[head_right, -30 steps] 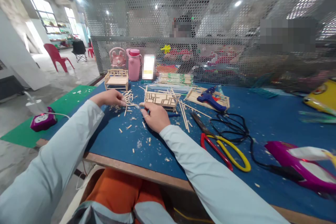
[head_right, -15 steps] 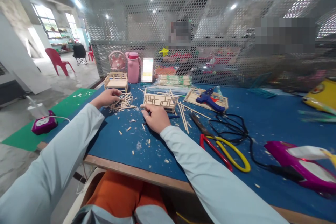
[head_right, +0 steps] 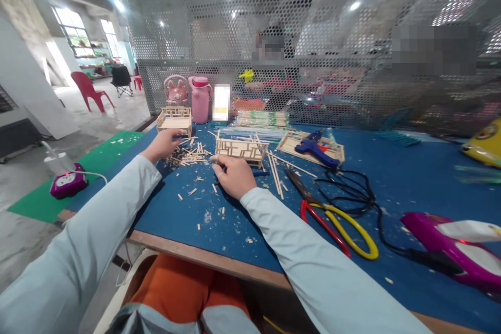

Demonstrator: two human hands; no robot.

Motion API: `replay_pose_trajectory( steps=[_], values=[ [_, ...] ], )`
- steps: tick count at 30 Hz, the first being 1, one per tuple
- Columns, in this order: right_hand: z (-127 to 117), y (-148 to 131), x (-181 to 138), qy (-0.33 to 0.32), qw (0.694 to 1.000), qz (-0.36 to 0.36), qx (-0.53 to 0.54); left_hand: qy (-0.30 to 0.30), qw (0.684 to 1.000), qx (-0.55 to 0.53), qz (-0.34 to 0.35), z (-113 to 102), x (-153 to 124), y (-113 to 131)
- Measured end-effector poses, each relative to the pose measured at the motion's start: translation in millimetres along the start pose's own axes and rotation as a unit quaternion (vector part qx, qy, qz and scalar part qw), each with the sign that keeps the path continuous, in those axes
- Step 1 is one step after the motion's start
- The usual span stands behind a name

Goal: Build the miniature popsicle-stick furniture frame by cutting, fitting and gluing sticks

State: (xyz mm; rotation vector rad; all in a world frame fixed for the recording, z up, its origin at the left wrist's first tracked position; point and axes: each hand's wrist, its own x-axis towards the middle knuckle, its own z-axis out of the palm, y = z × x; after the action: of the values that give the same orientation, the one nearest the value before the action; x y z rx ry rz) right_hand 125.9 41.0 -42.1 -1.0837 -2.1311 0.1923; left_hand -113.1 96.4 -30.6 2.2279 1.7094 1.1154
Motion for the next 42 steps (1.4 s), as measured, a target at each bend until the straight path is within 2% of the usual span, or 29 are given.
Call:
replay_pose_trajectory(
  steps=[4,8,10,11,13,16,17,19,22,24,31,34,38,40,42],
  values=[
    [0.4,-1.3,-0.1,-0.015,1.000,-0.003,-0.003,-0.091,0.994,0.044,-0.049,-3.0,-2.2,-9.4],
    [1.0,-2.9,-0.2,-0.025,1.000,0.003,-0.012,-0.172,0.984,0.038,-0.008,7.0,-4.0,-1.1],
    [0.9,-3.3,-0.2,-0.028,0.999,0.008,-0.016,-0.187,0.982,0.023,0.012,10.4,-3.4,3.5],
    [0.8,-3.2,-0.2,-0.030,0.999,0.009,-0.018,-0.176,0.984,0.012,0.018,10.9,-2.9,4.4],
    [0.5,-2.9,-0.3,-0.033,0.999,0.011,-0.019,-0.116,0.993,0.005,0.015,9.4,-1.8,3.0],
    [0.1,-2.1,-0.7,-0.034,0.999,0.018,-0.018,-0.024,0.997,0.060,-0.031,4.2,-0.8,-5.1],
    [0.0,-2.0,-0.8,-0.033,0.999,0.021,-0.017,-0.019,0.995,0.086,-0.051,2.9,-0.8,-7.9],
    [0.0,-2.2,-1.0,-0.035,0.999,0.028,-0.014,-0.051,0.989,0.121,-0.075,2.2,-1.2,-12.2],
    [-0.2,-3.0,-1.0,-0.046,0.998,0.038,-0.007,-0.123,0.981,0.142,-0.056,6.4,-2.0,-13.9],
    [-0.5,-3.3,-1.0,-0.054,0.998,0.041,-0.005,-0.131,0.976,0.163,-0.065,10.8,-2.4,-13.1],
    [0.9,-2.4,-2.4,-0.061,0.997,0.038,-0.008,-0.112,0.979,0.157,-0.062,15.5,-3.0,-8.8],
    [-1.2,-4.4,-1.6,-0.068,0.997,0.032,-0.007,-0.075,0.983,0.151,-0.072,9.1,-2.9,-6.6],
    [-22.5,-6.4,1.3,-0.023,0.999,0.019,-0.024,-0.003,0.984,0.117,-0.131,-5.9,-2.9,-7.0],
    [-38.6,-3.8,1.6,0.014,0.999,0.014,-0.029,-0.001,0.984,0.101,-0.145,-12.8,-2.8,-8.6],
    [-52.2,1.8,-0.1,0.002,1.000,-0.003,-0.028,-0.023,0.987,0.091,-0.131,-17.0,-2.6,-9.2]
  ],
)
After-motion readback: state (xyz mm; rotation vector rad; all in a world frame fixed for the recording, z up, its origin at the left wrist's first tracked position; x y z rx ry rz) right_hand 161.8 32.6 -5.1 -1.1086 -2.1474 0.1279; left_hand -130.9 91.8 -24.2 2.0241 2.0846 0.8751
